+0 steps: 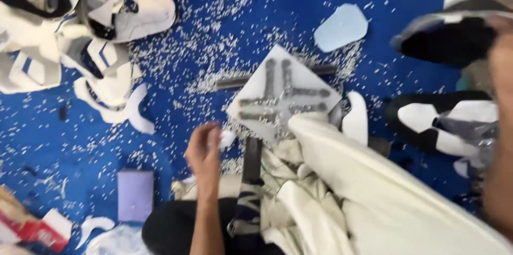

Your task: The person punches holes into shoe upper components using a manual punch tool.

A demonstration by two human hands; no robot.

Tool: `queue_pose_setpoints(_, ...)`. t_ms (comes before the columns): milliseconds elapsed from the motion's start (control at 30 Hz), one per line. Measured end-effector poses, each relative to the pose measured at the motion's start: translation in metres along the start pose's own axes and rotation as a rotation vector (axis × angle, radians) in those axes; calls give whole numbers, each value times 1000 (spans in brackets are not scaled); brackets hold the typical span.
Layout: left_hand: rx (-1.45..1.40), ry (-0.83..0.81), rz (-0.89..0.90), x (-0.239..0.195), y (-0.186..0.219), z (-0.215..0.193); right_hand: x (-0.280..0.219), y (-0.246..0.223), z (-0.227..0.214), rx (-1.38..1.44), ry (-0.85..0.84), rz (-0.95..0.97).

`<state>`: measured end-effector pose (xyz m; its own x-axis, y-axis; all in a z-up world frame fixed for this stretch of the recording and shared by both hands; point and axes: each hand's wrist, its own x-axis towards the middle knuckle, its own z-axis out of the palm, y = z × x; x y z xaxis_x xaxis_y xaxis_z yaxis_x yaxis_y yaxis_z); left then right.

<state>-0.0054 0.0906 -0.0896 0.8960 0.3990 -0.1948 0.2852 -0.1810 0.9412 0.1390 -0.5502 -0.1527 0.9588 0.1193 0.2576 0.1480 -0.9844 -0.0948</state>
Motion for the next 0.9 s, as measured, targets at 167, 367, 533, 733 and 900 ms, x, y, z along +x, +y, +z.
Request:
queue_pose_setpoints(167, 141, -298, 614, 40, 151, 64, 104, -293, -128, 242, 269, -201)
queue_pose_setpoints(367, 490, -261, 715, 114, 155, 92, 142, -339, -80, 870, 87, -255)
queue_pose_setpoints(533, 338, -187, 899, 142, 133, 116, 176, -319, -18, 783, 80, -491)
queue_pose_setpoints(733, 783, -359, 837, 39, -64, 94, -1, -324, 47, 807, -268, -340)
queue_pose_setpoints(900, 830, -479, 682, 11, -66, 90, -37, -335, 58, 300, -628, -439)
